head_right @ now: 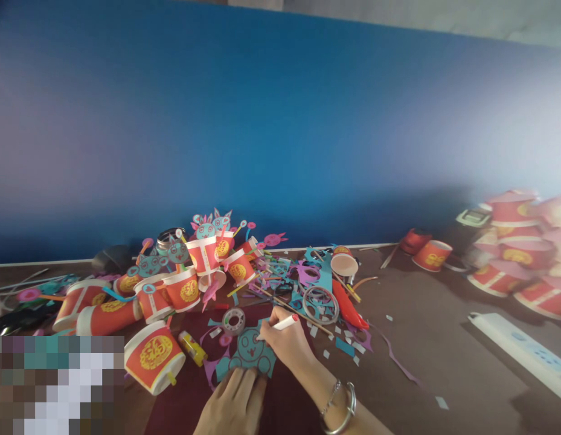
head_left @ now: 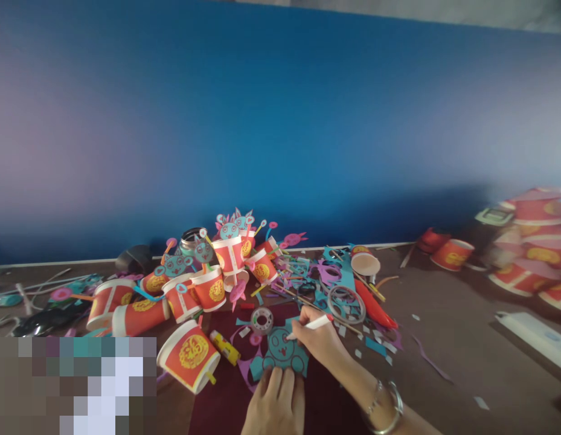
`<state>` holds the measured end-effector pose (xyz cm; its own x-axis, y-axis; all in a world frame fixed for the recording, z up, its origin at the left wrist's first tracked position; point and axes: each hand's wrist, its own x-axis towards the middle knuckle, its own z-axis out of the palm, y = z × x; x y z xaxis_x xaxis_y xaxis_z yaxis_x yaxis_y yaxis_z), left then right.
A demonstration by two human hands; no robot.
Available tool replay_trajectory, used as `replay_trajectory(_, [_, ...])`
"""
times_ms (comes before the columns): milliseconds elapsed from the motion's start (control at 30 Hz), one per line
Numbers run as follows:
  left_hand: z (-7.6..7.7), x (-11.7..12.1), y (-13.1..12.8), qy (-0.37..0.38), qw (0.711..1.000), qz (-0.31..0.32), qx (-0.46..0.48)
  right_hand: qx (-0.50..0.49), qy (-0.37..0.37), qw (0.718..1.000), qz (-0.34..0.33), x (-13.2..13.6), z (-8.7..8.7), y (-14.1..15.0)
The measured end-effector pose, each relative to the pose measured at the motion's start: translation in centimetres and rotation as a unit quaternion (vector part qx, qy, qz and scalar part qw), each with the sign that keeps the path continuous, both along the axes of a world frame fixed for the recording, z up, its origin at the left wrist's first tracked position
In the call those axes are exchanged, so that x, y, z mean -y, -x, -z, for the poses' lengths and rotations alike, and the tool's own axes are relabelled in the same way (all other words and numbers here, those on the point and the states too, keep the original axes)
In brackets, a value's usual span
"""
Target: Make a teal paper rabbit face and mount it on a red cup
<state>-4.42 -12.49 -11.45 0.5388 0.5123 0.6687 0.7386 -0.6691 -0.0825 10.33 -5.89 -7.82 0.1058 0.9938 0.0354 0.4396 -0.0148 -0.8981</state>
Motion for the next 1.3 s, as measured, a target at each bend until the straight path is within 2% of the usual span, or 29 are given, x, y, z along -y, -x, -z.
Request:
replay_trajectory(233, [0.1, 0.0, 0.0, 0.004, 1.0, -0.002, -0.001, -0.021, -0.008, 1.0, -0.005, 0.4, -0.6, 0.2])
replay_trajectory(433, [0.2, 0.0, 0.0, 0.003, 1.0, -0.002, 0.001, -0.005, 0.023, 0.998, -0.066, 0.9, -1.0, 0.5])
replay_trajectory(967, [-0.2, 0.2, 0.1, 0.016, 1.0, -0.004, -0.018, -0.017, 0.042, 0.997, -0.063, 0.8, -1.1, 0.5])
replay_trajectory(1300, [0.3, 0.0, 0.1, 0.0, 1.0, 0.002, -0.01, -0.047, 0.042, 0.995, -0.08, 0.9, -1.2, 0.6])
